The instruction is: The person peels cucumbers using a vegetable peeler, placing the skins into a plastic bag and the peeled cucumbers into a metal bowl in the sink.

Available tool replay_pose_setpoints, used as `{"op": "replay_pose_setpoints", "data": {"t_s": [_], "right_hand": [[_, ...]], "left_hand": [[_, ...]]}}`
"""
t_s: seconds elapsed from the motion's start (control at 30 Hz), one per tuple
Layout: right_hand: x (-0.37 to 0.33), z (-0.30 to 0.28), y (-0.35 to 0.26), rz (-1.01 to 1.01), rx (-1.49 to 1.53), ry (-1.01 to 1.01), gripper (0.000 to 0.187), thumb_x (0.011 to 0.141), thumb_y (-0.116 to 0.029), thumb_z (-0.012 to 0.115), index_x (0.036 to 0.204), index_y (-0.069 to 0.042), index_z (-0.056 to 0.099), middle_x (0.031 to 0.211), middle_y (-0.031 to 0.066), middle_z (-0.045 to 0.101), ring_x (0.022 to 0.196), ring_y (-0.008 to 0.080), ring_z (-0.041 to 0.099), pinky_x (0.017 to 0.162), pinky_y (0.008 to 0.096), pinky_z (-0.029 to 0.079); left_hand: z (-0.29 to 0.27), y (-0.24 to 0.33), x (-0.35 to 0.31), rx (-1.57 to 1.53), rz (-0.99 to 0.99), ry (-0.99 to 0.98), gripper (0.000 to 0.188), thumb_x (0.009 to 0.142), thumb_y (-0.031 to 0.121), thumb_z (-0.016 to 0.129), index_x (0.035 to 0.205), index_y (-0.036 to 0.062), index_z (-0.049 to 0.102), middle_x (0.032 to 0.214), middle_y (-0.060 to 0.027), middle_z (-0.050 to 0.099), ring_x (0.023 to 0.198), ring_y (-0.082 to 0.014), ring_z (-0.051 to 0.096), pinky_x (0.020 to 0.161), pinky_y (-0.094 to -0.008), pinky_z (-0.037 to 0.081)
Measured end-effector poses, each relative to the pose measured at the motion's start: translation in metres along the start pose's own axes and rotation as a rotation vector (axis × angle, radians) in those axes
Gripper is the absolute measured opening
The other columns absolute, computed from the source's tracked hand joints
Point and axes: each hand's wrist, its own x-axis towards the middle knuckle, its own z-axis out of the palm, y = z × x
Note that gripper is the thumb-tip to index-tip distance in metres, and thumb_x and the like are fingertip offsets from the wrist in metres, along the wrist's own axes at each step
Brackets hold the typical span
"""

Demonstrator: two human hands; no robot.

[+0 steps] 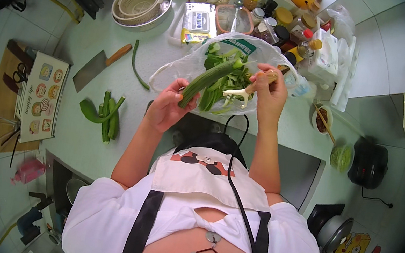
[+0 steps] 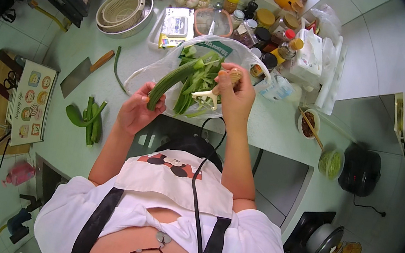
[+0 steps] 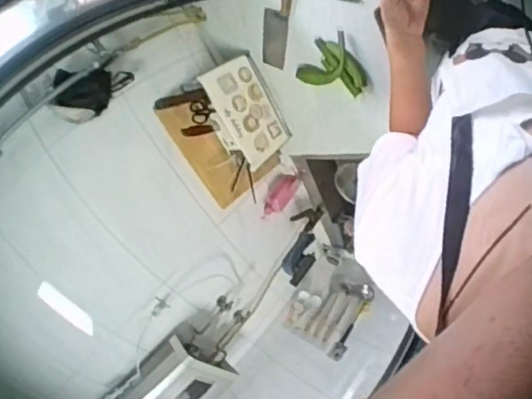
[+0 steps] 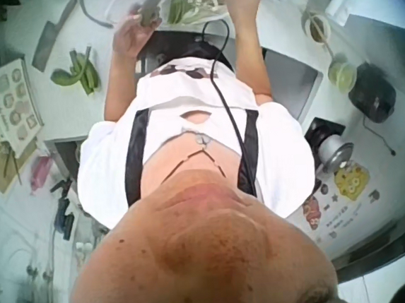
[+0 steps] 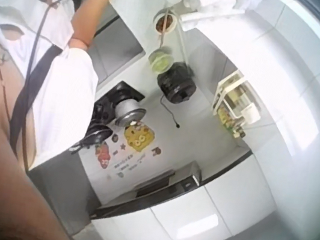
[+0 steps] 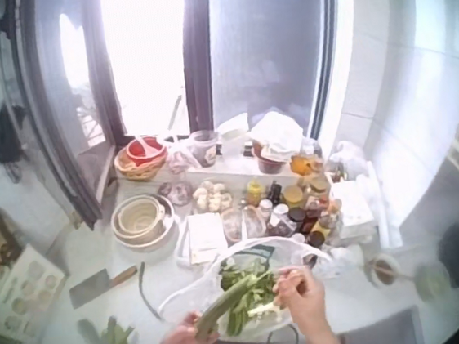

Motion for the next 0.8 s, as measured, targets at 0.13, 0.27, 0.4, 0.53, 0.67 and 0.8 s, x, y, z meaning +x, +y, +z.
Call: {"op": "replay_pose_setpoints", "data": {"t_s": [0.13,0.27,0.4,0.53,0.67,0.8], "right_hand": [[0.008,0.003,-0.003,0.088,-0.111,-0.049,0.022,0.079,-0.024,0.063,0.088,-0.004,0.060,0.071,-0.0019,0.054,0.062,0.0046,0.048,0.054,0.0175,0.038],[0.016,0.005,0.001,0.127,-0.100,-0.094,0.015,0.079,-0.019,0.063,0.082,-0.004,0.060,0.066,-0.0030,0.052,0.058,0.0044,0.047,0.050,0.0172,0.036],[0.021,0.012,0.014,0.073,-0.262,-0.077,0.015,0.074,-0.018,0.066,0.076,-0.004,0.059,0.061,-0.0015,0.052,0.053,0.0076,0.048,0.047,0.0227,0.036],[0.023,0.028,0.023,-0.326,-0.720,0.012,0.017,0.071,-0.020,0.066,0.070,-0.006,0.056,0.059,0.0068,0.055,0.052,0.0213,0.053,0.048,0.0322,0.041],[0.018,0.040,0.026,-0.305,-0.741,-0.068,0.019,0.072,-0.022,0.065,0.068,-0.007,0.053,0.061,0.0102,0.055,0.055,0.0283,0.054,0.050,0.0358,0.041],[0.018,0.037,0.020,-0.223,-0.700,-0.087,0.018,0.073,-0.022,0.064,0.070,-0.007,0.055,0.062,0.0101,0.056,0.055,0.0266,0.054,0.051,0.0343,0.042]], "left_hand": [[-0.002,-0.003,0.007,-0.031,-0.033,-0.012,0.026,0.071,0.007,0.055,0.096,0.0070,0.048,0.091,-0.0113,0.053,0.079,-0.0174,0.048,0.076,-0.0304,0.038],[-0.006,-0.002,0.007,0.015,-0.039,0.019,0.027,0.070,0.006,0.054,0.096,0.0069,0.047,0.093,-0.0121,0.054,0.081,-0.0181,0.050,0.077,-0.0304,0.039],[-0.010,-0.002,0.003,0.051,-0.024,0.015,0.027,0.071,0.005,0.054,0.097,0.0074,0.047,0.095,-0.0122,0.054,0.083,-0.0184,0.052,0.078,-0.0307,0.040],[-0.004,-0.007,0.000,0.132,0.040,0.097,0.027,0.077,0.004,0.053,0.102,0.0081,0.044,0.098,-0.0105,0.054,0.085,-0.0165,0.052,0.081,-0.0300,0.040],[-0.002,-0.011,0.010,0.264,0.116,0.213,0.029,0.082,0.008,0.053,0.108,0.0083,0.039,0.104,-0.0089,0.051,0.087,-0.0142,0.050,0.081,-0.0300,0.042],[-0.019,-0.008,0.020,0.252,0.272,0.307,0.029,0.082,0.007,0.052,0.109,0.0082,0.040,0.104,-0.0102,0.051,0.085,-0.0135,0.051,0.079,-0.0294,0.043]]}}
